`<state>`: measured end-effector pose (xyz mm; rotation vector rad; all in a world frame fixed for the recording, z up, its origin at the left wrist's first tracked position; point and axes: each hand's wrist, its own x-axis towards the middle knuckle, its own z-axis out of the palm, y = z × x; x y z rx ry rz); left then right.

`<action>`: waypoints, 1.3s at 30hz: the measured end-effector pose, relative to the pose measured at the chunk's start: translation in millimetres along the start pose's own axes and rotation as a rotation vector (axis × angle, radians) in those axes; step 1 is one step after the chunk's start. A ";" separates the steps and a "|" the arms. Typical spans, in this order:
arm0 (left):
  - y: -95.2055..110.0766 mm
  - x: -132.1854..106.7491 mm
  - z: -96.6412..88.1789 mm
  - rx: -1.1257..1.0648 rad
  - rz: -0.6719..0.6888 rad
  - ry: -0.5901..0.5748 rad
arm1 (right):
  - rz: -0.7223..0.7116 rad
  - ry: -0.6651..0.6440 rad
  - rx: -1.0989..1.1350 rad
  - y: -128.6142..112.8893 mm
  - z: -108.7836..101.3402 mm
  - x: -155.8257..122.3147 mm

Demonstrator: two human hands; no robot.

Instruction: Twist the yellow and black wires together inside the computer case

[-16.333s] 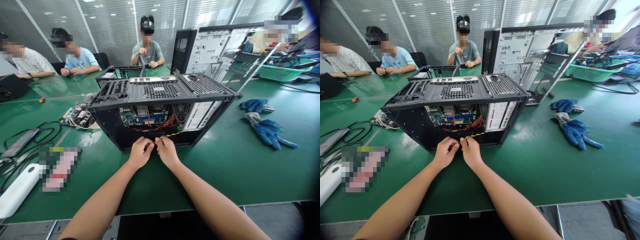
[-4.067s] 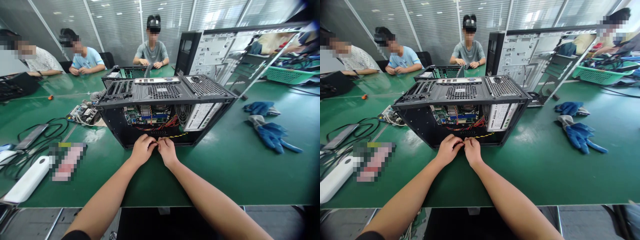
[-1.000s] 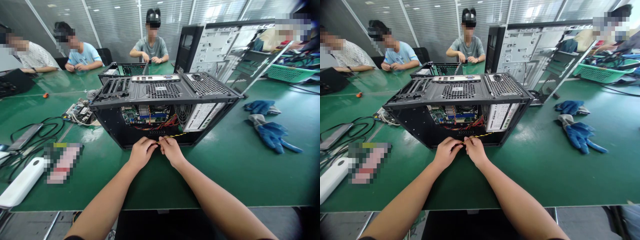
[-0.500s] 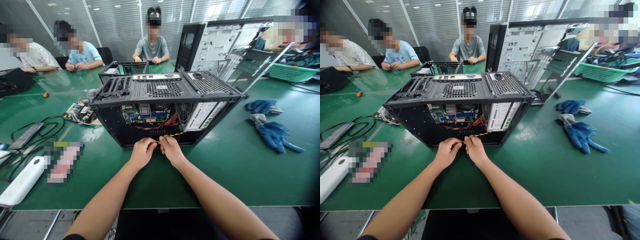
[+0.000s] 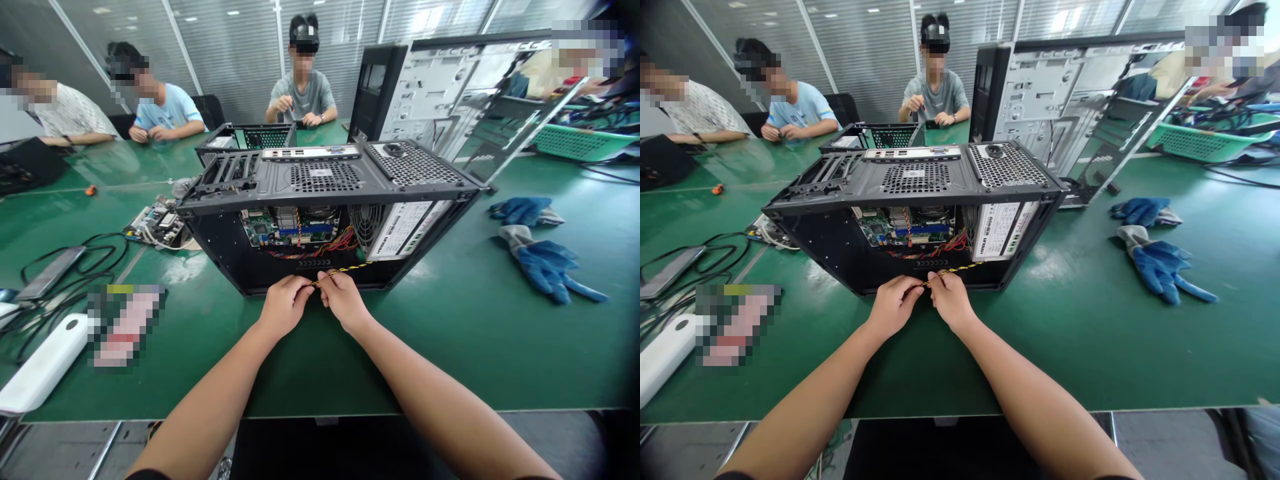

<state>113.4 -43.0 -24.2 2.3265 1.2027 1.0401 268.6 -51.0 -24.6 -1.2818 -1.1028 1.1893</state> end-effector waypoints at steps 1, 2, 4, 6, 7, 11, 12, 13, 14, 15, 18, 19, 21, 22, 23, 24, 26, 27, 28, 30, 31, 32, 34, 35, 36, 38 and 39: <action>0.5 0.6 -0.6 -0.016 -0.014 -0.008 | -0.008 -0.006 -0.009 -0.4 0.1 -0.4; 0.8 1.2 -1.2 -0.030 -0.023 -0.018 | -0.016 -0.011 -0.019 -0.7 0.2 -0.6; 0.5 2.1 -1.9 -0.048 -0.032 -0.032 | -0.027 -0.016 -0.030 -0.7 0.5 -0.8; -0.5 2.1 -1.8 -0.035 -0.028 -0.025 | -0.028 -0.013 -0.030 0.0 0.6 -0.4; -1.2 1.7 -1.5 -0.015 -0.020 -0.016 | -0.025 -0.012 -0.028 0.5 0.7 0.0; -3.5 -0.8 -0.4 0.076 0.034 -0.006 | -0.016 -0.002 -0.015 2.3 0.8 1.1; -3.7 -1.2 -0.4 0.085 0.041 -0.009 | -0.015 -0.001 -0.012 2.5 0.9 1.2; -3.7 -1.4 -0.5 0.089 0.043 -0.012 | -0.015 0.001 -0.010 2.5 0.9 1.1; -3.5 -1.4 -0.7 0.086 0.041 -0.016 | -0.013 0.003 -0.009 2.4 0.9 0.9; -3.1 -1.1 -1.0 0.077 0.033 -0.018 | -0.011 0.003 -0.009 2.2 0.8 0.7; -1.5 0.8 -2.1 0.004 -0.017 -0.033 | -0.011 -0.002 -0.019 1.2 0.6 -0.1; -0.9 1.4 -2.4 -0.028 -0.036 -0.038 | -0.016 -0.007 -0.024 0.8 0.5 -0.3; -0.1 2.4 -2.8 -0.073 -0.063 -0.046 | -0.027 -0.017 -0.028 0.4 0.5 -0.5; 0.2 2.5 -2.8 -0.079 -0.066 -0.046 | -0.029 -0.020 -0.027 0.3 0.6 -0.5; 0.3 2.5 -2.6 -0.070 -0.061 -0.043 | -0.026 -0.021 -0.023 0.3 0.7 -0.4; 0.3 2.2 -2.3 -0.046 -0.047 -0.040 | -0.020 -0.019 -0.018 0.4 0.8 -0.3; 0.0 1.1 -1.3 0.029 -0.007 -0.039 | -0.006 -0.013 -0.002 0.8 1.0 0.0; -0.4 0.5 -0.7 0.066 0.013 -0.042 | -0.004 -0.011 0.005 1.0 1.1 0.2; -0.8 -0.2 0.0 0.094 0.030 -0.045 | -0.005 -0.008 0.011 1.2 1.2 0.4; -2.1 -1.4 1.1 0.119 0.048 -0.046 | -0.015 -0.006 0.016 1.5 1.2 0.7; -2.9 -1.9 1.6 0.118 0.052 -0.040 | -0.018 -0.004 0.014 1.5 1.2 0.9; -3.6 -2.4 2.1 0.111 0.056 -0.030 | -0.019 -0.001 0.013 1.5 1.2 1.0; -4.9 -3.2 2.7 0.091 0.057 -0.004 | -0.020 0.004 0.012 1.3 1.1 1.1; -5.1 -3.4 2.8 0.078 0.049 0.005 | -0.020 0.005 0.011 1.2 1.1 1.1; -5.1 -3.4 2.8 0.064 0.035 0.010 | -0.020 0.006 0.010 1.0 1.0 1.0; -3.9 -2.8 2.1 0.035 -0.013 0.003 | -0.021 0.003 0.006 0.5 0.9 0.7; -2.9 -2.2 1.5 0.016 -0.041 -0.008 | -0.022 0.000 0.003 0.3 0.9 0.5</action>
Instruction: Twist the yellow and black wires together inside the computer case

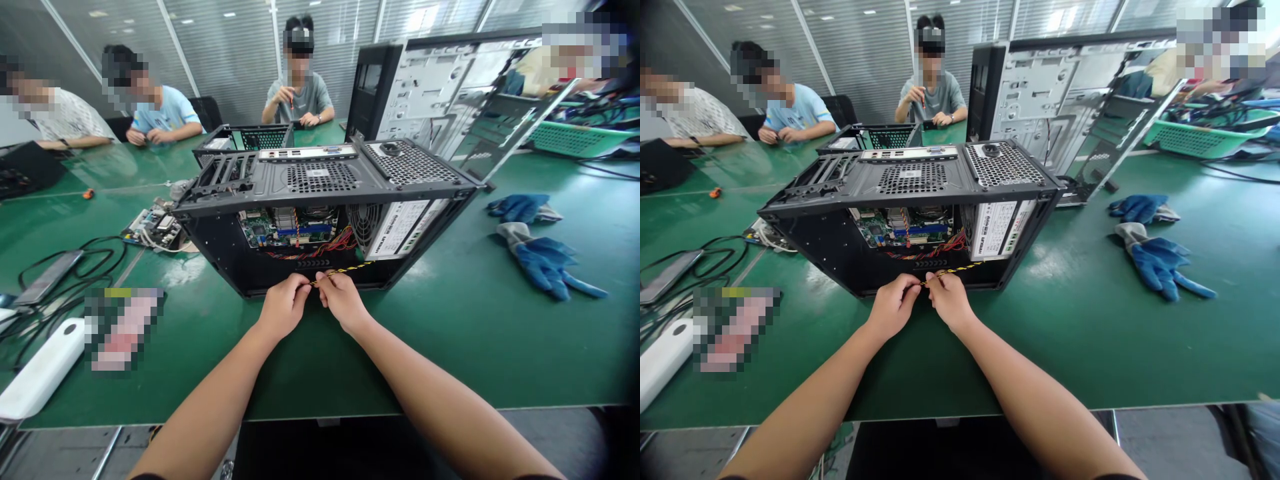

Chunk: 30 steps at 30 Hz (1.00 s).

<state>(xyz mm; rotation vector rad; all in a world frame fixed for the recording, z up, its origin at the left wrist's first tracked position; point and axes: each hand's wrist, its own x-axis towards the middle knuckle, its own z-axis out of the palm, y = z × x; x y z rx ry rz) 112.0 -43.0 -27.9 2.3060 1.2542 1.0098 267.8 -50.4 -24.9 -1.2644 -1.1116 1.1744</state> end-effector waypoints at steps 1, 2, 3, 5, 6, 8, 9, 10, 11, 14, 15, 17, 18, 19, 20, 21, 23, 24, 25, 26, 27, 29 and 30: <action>1.2 0.6 -0.7 -0.022 -0.025 -0.013 | -0.001 -0.005 -0.002 -0.2 0.0 -0.2; 2.3 1.3 -1.5 -0.045 -0.045 -0.023 | -0.003 -0.010 -0.003 -0.3 0.0 -0.4; 3.3 1.9 -2.2 -0.066 -0.058 -0.030 | -0.006 -0.015 -0.005 -0.3 0.0 -0.5; 4.2 2.6 -3.0 -0.078 -0.062 -0.029 | -0.009 -0.019 -0.008 -0.2 0.1 -0.4; 3.8 2.7 -3.0 -0.063 -0.053 -0.021 | -0.007 -0.017 -0.008 0.0 0.2 -0.3; 1.7 2.3 -2.2 -0.004 -0.016 -0.004 | 0.002 -0.006 -0.004 0.2 0.2 0.2; 0.1 1.8 -1.6 0.028 0.010 0.005 | 0.008 0.000 0.001 0.3 0.2 0.6; -1.8 1.4 -0.8 0.057 0.034 0.010 | 0.013 0.008 0.007 0.3 0.0 0.9; -3.6 0.8 0.1 0.075 0.058 0.015 | 0.017 0.014 0.012 0.4 -0.2 1.3; -7.8 -0.7 2.2 0.082 0.071 0.032 | 0.022 0.025 0.020 0.5 -0.8 2.0; -8.4 -1.1 2.7 0.085 0.064 0.035 | 0.026 0.026 0.020 0.7 -1.0 2.1; -8.4 -1.5 3.1 0.105 0.054 0.032 | 0.033 0.025 0.021 1.3 -1.1 2.2; -7.9 -1.6 3.0 0.119 0.053 0.027 | 0.036 0.024 0.022 1.6 -1.1 2.1; -7.1 -1.5 2.7 0.131 0.053 0.020 | 0.036 0.024 0.023 2.0 -0.9 2.1; -6.1 -1.4 2.4 0.143 0.054 0.012 | 0.033 0.023 0.022 2.3 -0.8 2.0; -5.0 -1.2 1.9 0.152 0.053 0.002 | 0.028 0.022 0.020 2.5 -0.6 1.9; -3.1 -0.8 0.9 0.159 0.045 -0.019 | 0.019 0.016 0.013 2.5 -0.3 1.5; -2.3 -0.7 0.4 0.155 0.037 -0.031 | 0.018 0.013 0.009 2.2 -0.1 1.3; -1.7 -0.5 0.0 0.145 0.028 -0.042 | 0.018 0.012 0.005 1.8 -0.1 1.0; -1.3 -0.4 -0.4 0.133 0.018 -0.052 | 0.018 0.011 0.001 1.3 0.0 0.8; -1.2 -0.3 -0.6 0.123 0.012 -0.059 | 0.019 0.012 -0.002 0.7 0.0 0.5; -1.5 -0.2 -0.6 0.118 0.012 -0.056 | 0.015 0.013 -0.009 -0.2 0.0 0.3; -1.9 -0.2 -0.3 0.120 0.019 -0.048 | 0.015 0.014 -0.008 -0.5 0.0 0.4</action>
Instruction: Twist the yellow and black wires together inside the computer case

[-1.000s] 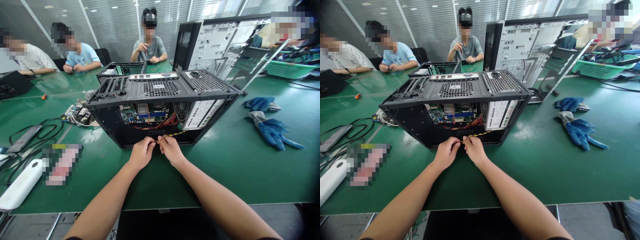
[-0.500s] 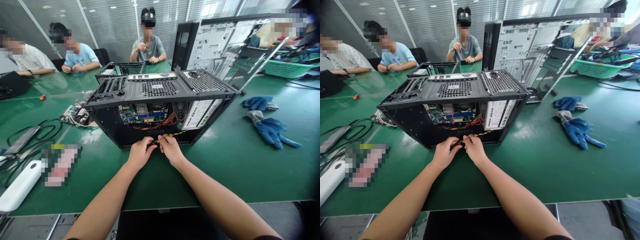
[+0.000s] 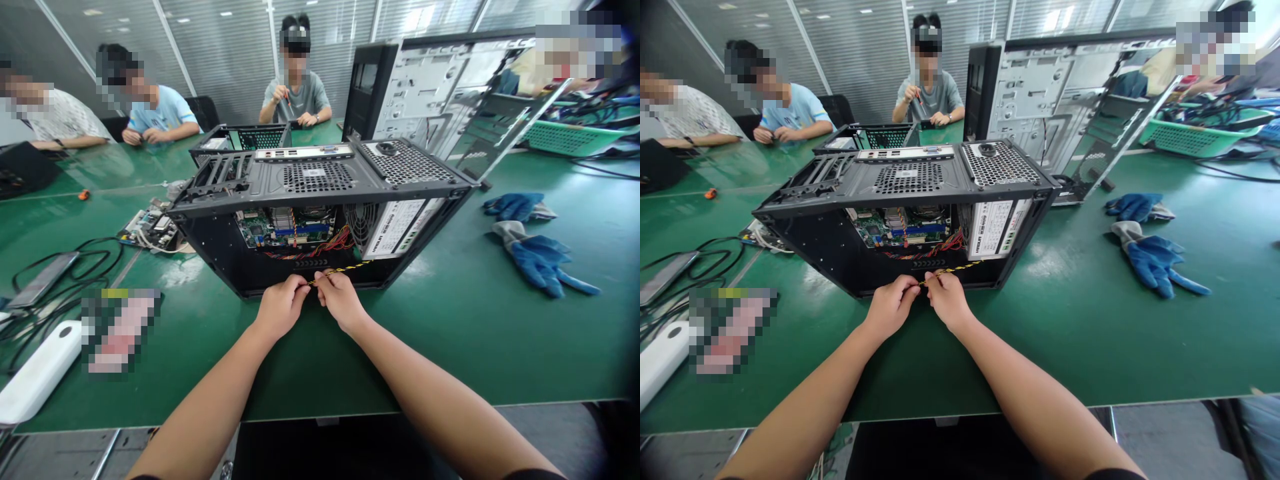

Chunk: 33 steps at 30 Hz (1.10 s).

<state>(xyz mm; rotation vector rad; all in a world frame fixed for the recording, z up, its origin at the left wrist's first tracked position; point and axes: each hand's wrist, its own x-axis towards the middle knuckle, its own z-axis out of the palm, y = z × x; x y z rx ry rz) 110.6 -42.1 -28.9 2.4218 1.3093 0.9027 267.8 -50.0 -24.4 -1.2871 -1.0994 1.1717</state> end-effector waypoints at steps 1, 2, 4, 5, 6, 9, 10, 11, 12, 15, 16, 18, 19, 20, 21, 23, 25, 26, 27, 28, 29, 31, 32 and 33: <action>-0.5 0.0 0.5 0.003 0.008 0.011 | 0.002 0.001 0.004 -0.1 0.0 0.1; -1.2 0.0 1.0 0.005 0.016 0.021 | 0.006 0.003 0.012 0.0 0.0 0.4; -2.5 0.2 1.9 0.006 0.031 0.032 | 0.019 0.008 0.032 0.6 0.1 1.0; -3.1 0.5 2.1 0.006 0.038 0.033 | 0.027 0.010 0.042 1.1 0.1 1.3; -3.5 0.9 2.0 0.004 0.047 0.034 | 0.034 0.011 0.050 1.6 0.1 1.6; -4.0 2.2 0.6 0.000 0.063 0.050 | 0.049 0.010 0.064 3.0 0.3 2.2; -3.9 2.5 0.0 0.003 0.062 0.061 | 0.057 0.009 0.066 3.3 0.3 2.3; -3.7 2.8 -0.5 0.008 0.058 0.072 | 0.067 0.008 0.067 3.7 0.4 2.3; -3.4 2.9 -0.8 0.013 0.052 0.081 | 0.080 0.008 0.067 3.9 0.5 2.3; -2.1 2.5 -1.0 0.016 0.040 0.081 | 0.109 0.006 0.063 3.8 0.7 1.3; -1.6 2.3 -1.0 0.012 0.037 0.073 | 0.107 0.003 0.060 3.5 0.8 0.9; -0.4 2.2 -1.2 0.005 0.028 0.055 | 0.086 -0.006 0.050 2.8 1.0 0.1; 0.2 2.3 -1.5 0.003 0.023 0.046 | 0.072 -0.010 0.044 2.6 1.0 -0.1; 0.8 2.5 -1.9 0.003 0.016 0.039 | 0.060 -0.014 0.036 2.5 1.0 -0.2; 1.3 2.9 -2.4 0.003 0.010 0.034 | 0.049 -0.018 0.029 2.6 1.0 -0.2; 2.2 3.7 -3.4 -0.002 0.002 0.032 | 0.034 -0.026 0.018 3.2 1.0 0.1; 2.9 4.4 -4.2 -0.015 -0.004 0.035 | 0.025 -0.033 0.011 3.9 1.0 0.5; 3.1 4.7 -4.3 -0.025 -0.007 0.037 | 0.022 -0.035 0.006 4.1 1.0 0.6; 3.2 4.9 -4.2 -0.036 -0.011 0.040 | 0.020 -0.034 0.002 4.2 1.0 0.6; 3.2 5.0 -4.0 -0.049 -0.017 0.045 | 0.021 -0.033 0.000 4.3 1.1 0.6; 3.1 4.9 -3.6 -0.064 -0.022 0.052 | 0.023 -0.030 0.002 4.2 1.1 0.6; 2.5 4.4 -2.3 -0.091 -0.026 0.072 | 0.028 -0.021 0.019 4.4 1.3 0.7; 2.1 4.0 -1.6 -0.100 -0.024 0.081 | 0.032 -0.014 0.031 4.7 1.3 0.9; 1.7 3.5 -0.9 -0.105 -0.019 0.087 | 0.036 -0.006 0.041 5.2 1.3 1.2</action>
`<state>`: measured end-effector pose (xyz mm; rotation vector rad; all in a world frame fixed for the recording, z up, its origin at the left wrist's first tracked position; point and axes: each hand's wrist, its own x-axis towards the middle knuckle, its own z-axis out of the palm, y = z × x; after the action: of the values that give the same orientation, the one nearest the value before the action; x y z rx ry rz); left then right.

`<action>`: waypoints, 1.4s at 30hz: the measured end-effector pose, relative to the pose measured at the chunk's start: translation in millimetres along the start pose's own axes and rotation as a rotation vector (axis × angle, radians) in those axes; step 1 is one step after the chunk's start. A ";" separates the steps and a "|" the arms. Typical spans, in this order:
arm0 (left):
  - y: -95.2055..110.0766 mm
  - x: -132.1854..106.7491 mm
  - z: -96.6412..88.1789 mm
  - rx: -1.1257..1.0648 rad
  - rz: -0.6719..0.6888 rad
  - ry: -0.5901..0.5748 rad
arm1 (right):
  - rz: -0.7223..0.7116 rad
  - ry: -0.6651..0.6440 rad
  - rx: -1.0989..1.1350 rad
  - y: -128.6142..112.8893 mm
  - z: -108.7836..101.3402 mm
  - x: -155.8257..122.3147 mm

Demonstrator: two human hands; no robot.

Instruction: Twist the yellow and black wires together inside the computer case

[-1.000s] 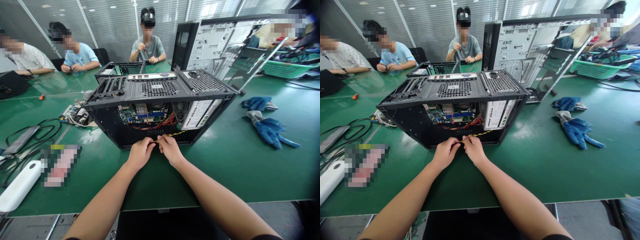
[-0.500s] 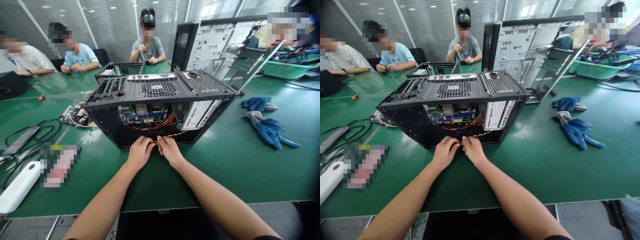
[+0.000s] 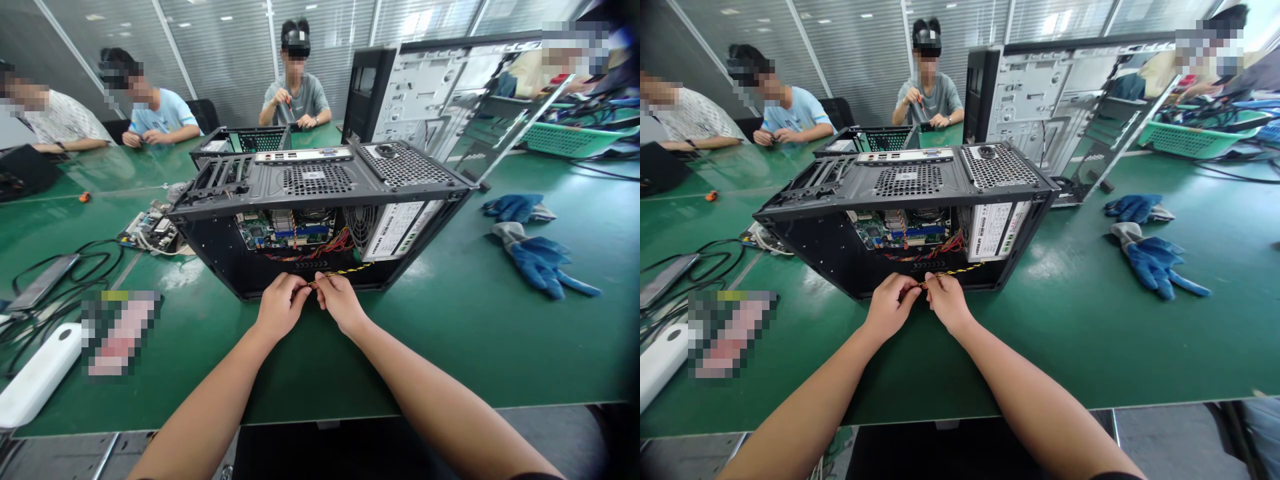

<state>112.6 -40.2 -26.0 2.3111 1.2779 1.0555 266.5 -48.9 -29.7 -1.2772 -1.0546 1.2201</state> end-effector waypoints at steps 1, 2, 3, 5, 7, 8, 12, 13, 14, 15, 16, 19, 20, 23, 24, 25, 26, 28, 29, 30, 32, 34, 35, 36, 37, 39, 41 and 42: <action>-0.5 -0.5 0.5 0.000 0.008 0.003 | 0.004 0.010 0.006 0.8 -0.1 0.4; -0.9 -0.9 0.9 0.006 0.017 0.004 | 0.006 0.020 0.005 1.8 -0.3 0.9; -1.2 -1.2 1.1 0.013 0.027 0.004 | 0.006 0.032 0.000 3.0 -0.6 1.4; -1.5 -1.7 1.2 0.028 0.045 0.011 | -0.004 0.061 -0.023 5.4 -1.4 2.4; -1.3 -1.8 1.1 0.036 0.056 0.026 | -0.014 0.089 -0.048 6.9 -2.2 2.9; -1.1 -1.9 1.0 0.037 0.055 0.029 | -0.016 0.098 -0.057 7.0 -2.6 2.8; 0.2 -1.9 0.8 0.027 0.049 0.024 | -0.018 0.082 -0.066 3.2 -3.0 0.2; 0.7 -1.9 0.8 0.024 0.043 0.016 | -0.020 0.076 -0.065 1.7 -2.9 -0.7; 1.2 -1.8 0.6 0.021 0.038 0.009 | -0.025 0.068 -0.063 0.5 -2.7 -1.4; 1.8 -1.6 0.5 0.019 0.033 0.004 | -0.030 0.061 -0.060 -0.5 -2.4 -2.0; 2.3 -1.4 0.2 0.019 0.031 0.001 | -0.037 0.055 -0.056 -1.1 -2.2 -2.3; 3.5 -0.7 -0.4 0.016 0.022 0.003 | -0.049 0.038 -0.047 -0.9 -1.4 -2.0; 3.7 -0.4 -0.5 0.014 0.019 0.005 | -0.051 0.035 -0.045 -0.5 -1.2 -1.7; 3.5 -0.1 -0.3 0.005 0.020 0.015 | -0.057 0.040 -0.046 -0.4 -0.9 -1.4; 3.3 -0.2 -0.2 0.002 0.027 0.025 | -0.058 0.049 -0.046 -1.0 -0.9 -1.7; 3.1 -0.2 -0.1 -0.001 0.036 0.037 | -0.058 0.060 -0.041 -2.0 -1.0 -2.0; 3.0 -0.3 -0.1 0.001 0.045 0.055 | -0.056 0.062 -0.034 -3.2 -1.1 -2.4; 3.0 -0.5 -0.2 0.003 0.069 0.083 | -0.048 0.063 -0.004 -5.4 -1.3 -3.1; 3.0 -0.6 -0.3 0.001 0.081 0.092 | -0.041 0.065 0.015 -6.0 -1.4 -3.2; 3.0 -0.7 -0.3 -0.002 0.094 0.097 | -0.036 0.069 0.035 -6.3 -1.6 -3.2; 2.9 -1.1 -0.1 -0.008 0.113 0.097 | -0.030 0.080 0.070 -5.6 -1.8 -2.7; 2.6 -1.7 0.4 -0.008 0.120 0.095 | -0.030 0.084 0.083 -3.9 -2.1 -1.9; 2.5 -1.9 0.7 -0.007 0.119 0.093 | -0.031 0.086 0.079 -3.0 -2.2 -1.6; 2.5 -2.1 0.9 -0.007 0.117 0.090 | -0.035 0.088 0.069 -2.2 -2.2 -1.4; 2.7 -2.3 1.1 -0.010 0.112 0.086 | -0.041 0.092 0.054 -1.7 -2.3 -1.4; 3.5 -2.4 0.9 -0.015 0.101 0.074 | -0.055 0.107 0.008 -1.5 -2.2 -1.8; 4.6 -2.2 0.5 -0.015 0.088 0.059 | -0.071 0.118 -0.053 -2.3 -2.0 -3.0; 5.1 -2.2 0.3 -0.013 0.082 0.052 | -0.078 0.119 -0.080 -2.9 -1.9 -3.8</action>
<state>115.2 -44.9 -24.3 2.3591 1.2007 1.1537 268.2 -52.6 -26.6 -1.3408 -1.0660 1.0396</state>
